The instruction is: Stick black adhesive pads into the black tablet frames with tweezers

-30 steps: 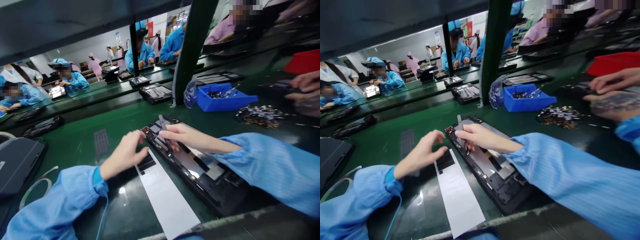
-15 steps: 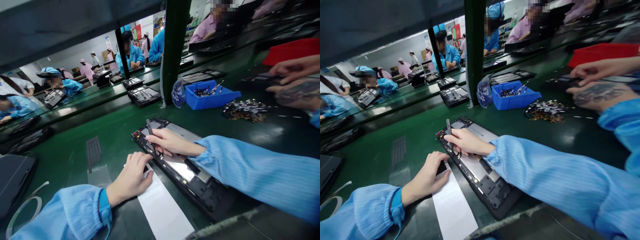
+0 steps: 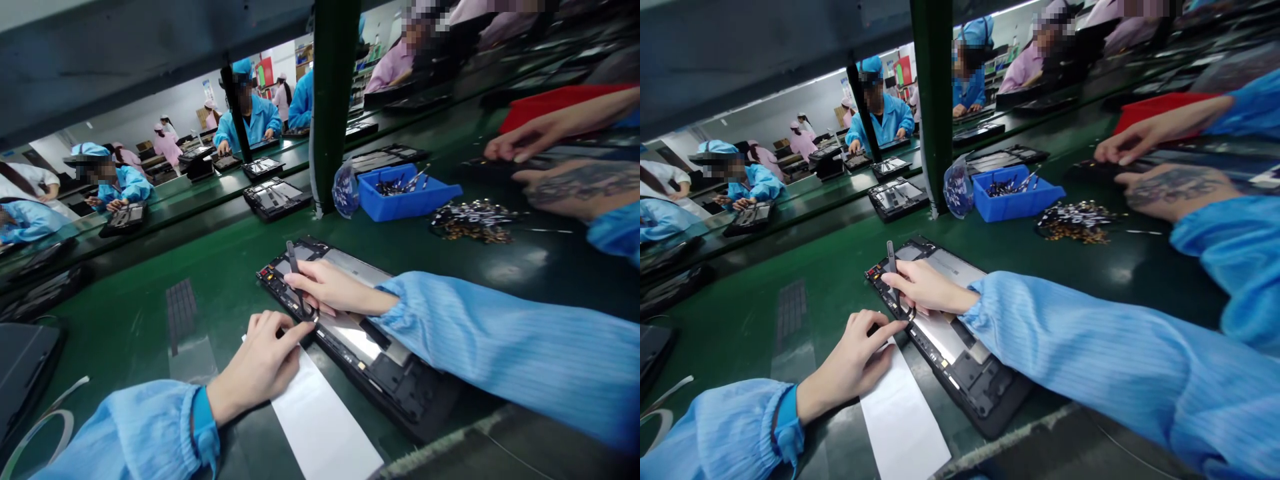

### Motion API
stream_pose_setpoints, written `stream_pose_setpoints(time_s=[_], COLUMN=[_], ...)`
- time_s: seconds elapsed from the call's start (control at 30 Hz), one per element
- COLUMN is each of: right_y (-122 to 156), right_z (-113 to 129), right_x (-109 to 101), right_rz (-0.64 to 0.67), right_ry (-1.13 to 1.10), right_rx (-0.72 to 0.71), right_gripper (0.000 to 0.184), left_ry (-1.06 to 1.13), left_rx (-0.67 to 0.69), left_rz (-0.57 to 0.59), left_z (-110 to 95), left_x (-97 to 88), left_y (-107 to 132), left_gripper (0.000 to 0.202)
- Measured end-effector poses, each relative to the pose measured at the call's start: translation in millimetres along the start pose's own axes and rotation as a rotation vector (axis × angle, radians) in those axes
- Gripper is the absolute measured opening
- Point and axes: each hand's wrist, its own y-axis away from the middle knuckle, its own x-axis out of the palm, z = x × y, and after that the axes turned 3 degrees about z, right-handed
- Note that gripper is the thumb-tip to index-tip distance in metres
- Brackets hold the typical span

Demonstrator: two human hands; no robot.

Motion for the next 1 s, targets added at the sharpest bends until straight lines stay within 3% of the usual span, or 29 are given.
stream_pose_setpoints(time_s=[0.3,0.47,0.6,0.83,1.0], right_y=[1.5,2.3,2.2,0.7,1.3], right_z=[1.7,4.2,2.3,-4.5,-7.5], right_x=[0.1,0.4,0.9,1.8,1.9], right_rz=[-0.025,-0.11,-0.107,-0.067,-0.06], right_ry=[0.071,0.152,0.043,-0.139,-0.186], right_rx=[-0.034,-0.108,-0.049,-0.008,0.004], right_gripper=[0.02,0.022,0.021,0.02,0.027], left_ry=[-0.056,-0.108,-0.208,-0.258,-0.244], left_rx=[-0.002,-0.013,-0.057,0.039,0.062], left_rz=[0.033,0.061,0.103,0.262,0.233], left_z=[-0.2,-3.2,-5.5,-13.7,-18.1], left_x=[1.4,1.1,2.2,-4.0,-2.5], left_y=[-1.0,-2.1,-3.7,-7.7,-3.7], left_gripper=[0.042,0.041,0.045,0.047,0.046])
